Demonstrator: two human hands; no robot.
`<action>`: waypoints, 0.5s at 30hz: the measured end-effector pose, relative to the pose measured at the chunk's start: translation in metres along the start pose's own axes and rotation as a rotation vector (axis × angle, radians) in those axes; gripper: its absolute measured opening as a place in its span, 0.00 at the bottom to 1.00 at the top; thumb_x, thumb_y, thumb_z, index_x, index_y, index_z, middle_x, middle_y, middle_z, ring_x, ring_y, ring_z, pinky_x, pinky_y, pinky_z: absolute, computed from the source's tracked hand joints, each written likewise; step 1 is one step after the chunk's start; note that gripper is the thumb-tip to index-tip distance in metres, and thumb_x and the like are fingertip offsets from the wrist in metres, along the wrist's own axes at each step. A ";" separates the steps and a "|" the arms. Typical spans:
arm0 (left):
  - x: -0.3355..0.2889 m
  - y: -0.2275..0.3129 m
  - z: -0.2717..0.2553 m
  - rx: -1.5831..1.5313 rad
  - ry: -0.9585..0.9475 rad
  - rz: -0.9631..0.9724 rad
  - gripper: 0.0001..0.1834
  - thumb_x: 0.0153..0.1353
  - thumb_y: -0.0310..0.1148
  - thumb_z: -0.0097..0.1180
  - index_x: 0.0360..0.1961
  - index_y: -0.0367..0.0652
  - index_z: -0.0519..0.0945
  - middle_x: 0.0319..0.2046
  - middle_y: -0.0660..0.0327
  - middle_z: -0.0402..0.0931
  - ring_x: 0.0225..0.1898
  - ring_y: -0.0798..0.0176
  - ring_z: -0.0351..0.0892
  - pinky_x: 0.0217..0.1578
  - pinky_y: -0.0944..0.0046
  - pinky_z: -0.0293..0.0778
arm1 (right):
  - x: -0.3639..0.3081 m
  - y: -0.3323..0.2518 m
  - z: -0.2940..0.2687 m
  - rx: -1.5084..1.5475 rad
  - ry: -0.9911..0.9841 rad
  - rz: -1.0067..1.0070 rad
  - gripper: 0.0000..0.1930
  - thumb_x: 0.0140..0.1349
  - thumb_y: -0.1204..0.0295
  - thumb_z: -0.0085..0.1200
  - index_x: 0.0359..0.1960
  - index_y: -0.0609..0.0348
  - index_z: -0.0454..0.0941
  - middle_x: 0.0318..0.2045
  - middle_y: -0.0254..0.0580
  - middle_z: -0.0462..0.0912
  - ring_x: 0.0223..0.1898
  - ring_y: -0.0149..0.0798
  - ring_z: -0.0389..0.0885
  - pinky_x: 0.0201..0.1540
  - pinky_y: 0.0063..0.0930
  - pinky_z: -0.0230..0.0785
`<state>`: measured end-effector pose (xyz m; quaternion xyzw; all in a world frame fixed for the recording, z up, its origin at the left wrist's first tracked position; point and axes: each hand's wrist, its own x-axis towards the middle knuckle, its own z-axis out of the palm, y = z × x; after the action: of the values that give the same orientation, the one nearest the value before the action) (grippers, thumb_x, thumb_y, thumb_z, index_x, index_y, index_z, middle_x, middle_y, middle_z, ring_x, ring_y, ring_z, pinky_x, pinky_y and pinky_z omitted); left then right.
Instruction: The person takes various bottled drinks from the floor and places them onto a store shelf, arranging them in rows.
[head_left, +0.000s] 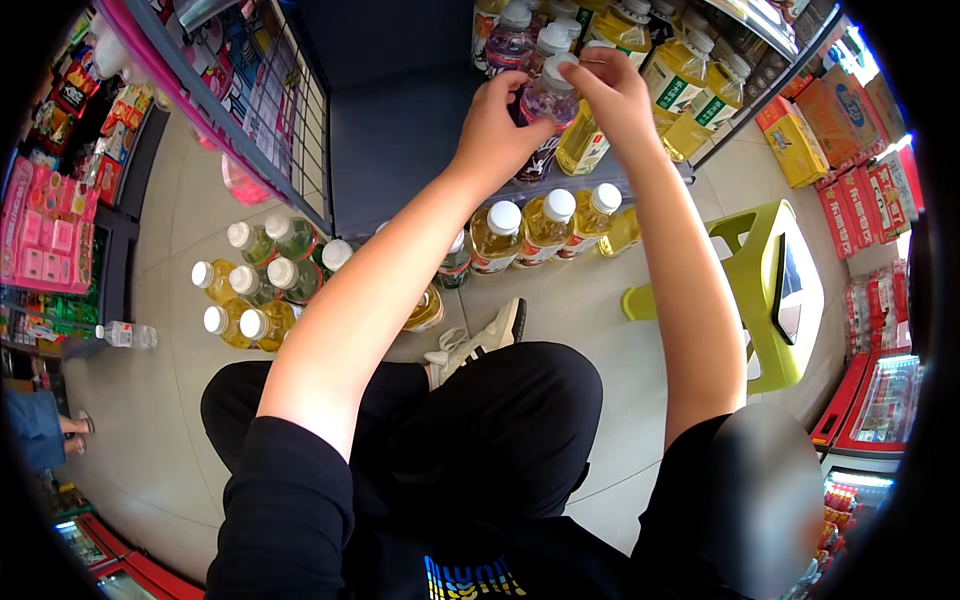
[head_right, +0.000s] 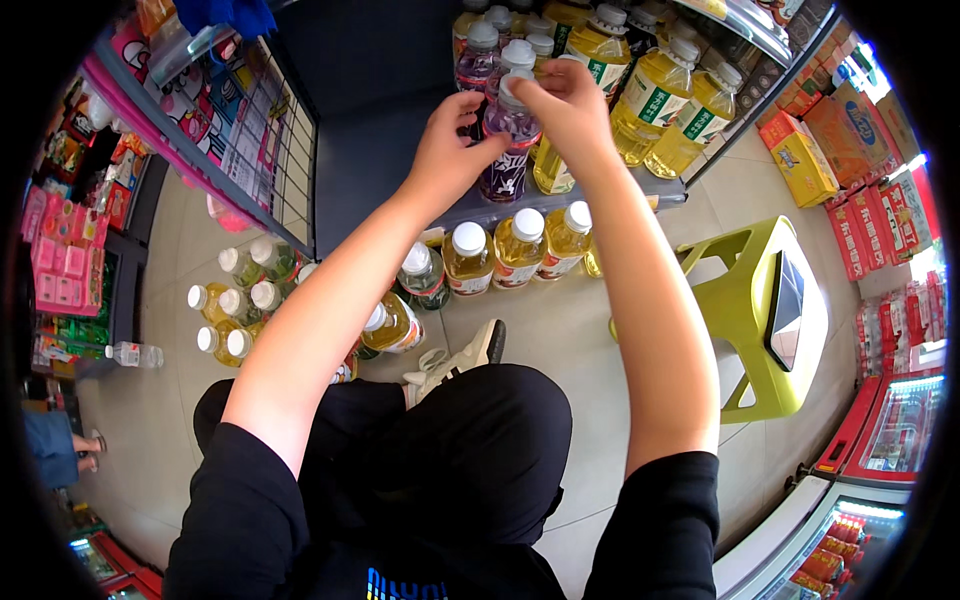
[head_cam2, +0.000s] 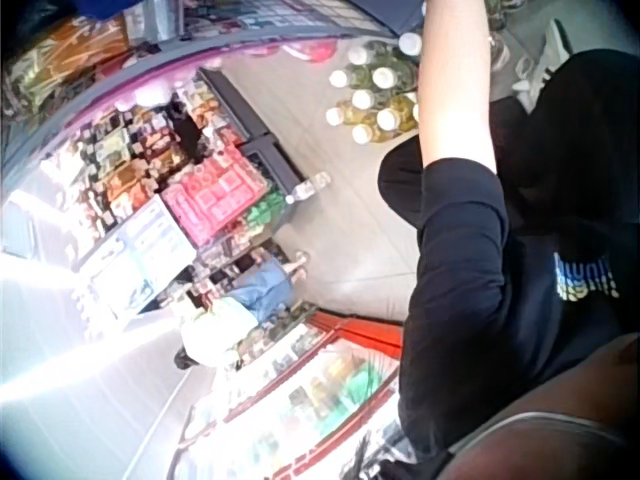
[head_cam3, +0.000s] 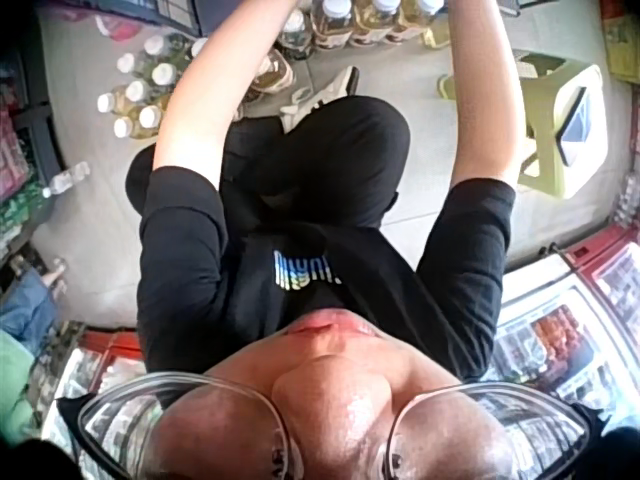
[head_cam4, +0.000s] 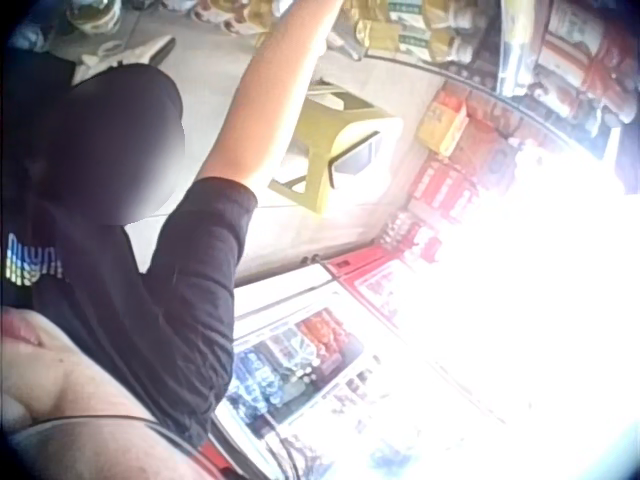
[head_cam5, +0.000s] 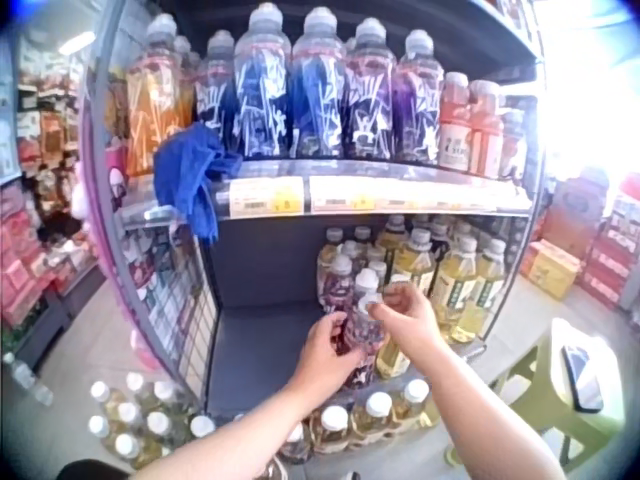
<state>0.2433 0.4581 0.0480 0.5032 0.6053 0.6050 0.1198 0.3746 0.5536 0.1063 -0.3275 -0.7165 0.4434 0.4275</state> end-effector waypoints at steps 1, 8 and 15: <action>0.005 -0.007 0.004 -0.004 -0.004 0.077 0.35 0.49 0.37 0.71 0.59 0.38 0.73 0.53 0.49 0.77 0.56 0.50 0.77 0.57 0.56 0.73 | 0.005 0.004 0.010 -0.012 -0.010 -0.014 0.29 0.57 0.60 0.68 0.56 0.66 0.74 0.45 0.43 0.84 0.47 0.32 0.81 0.52 0.27 0.72; 0.016 -0.028 0.042 -0.108 0.036 0.031 0.45 0.41 0.40 0.78 0.60 0.40 0.69 0.54 0.48 0.77 0.57 0.47 0.77 0.58 0.54 0.73 | 0.026 0.025 0.041 -0.038 0.105 -0.063 0.19 0.50 0.72 0.64 0.43 0.69 0.78 0.27 0.44 0.84 0.27 0.36 0.83 0.31 0.30 0.75; 0.013 -0.045 0.042 0.007 -0.012 -0.007 0.40 0.47 0.42 0.72 0.59 0.38 0.68 0.49 0.43 0.80 0.52 0.41 0.81 0.54 0.51 0.76 | 0.026 0.020 0.055 0.065 0.131 -0.165 0.12 0.50 0.75 0.59 0.35 0.70 0.82 0.23 0.43 0.84 0.22 0.34 0.81 0.26 0.26 0.72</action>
<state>0.2484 0.5043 0.0059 0.5051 0.6087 0.5992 0.1239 0.3158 0.5635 0.0832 -0.2818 -0.6968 0.4071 0.5189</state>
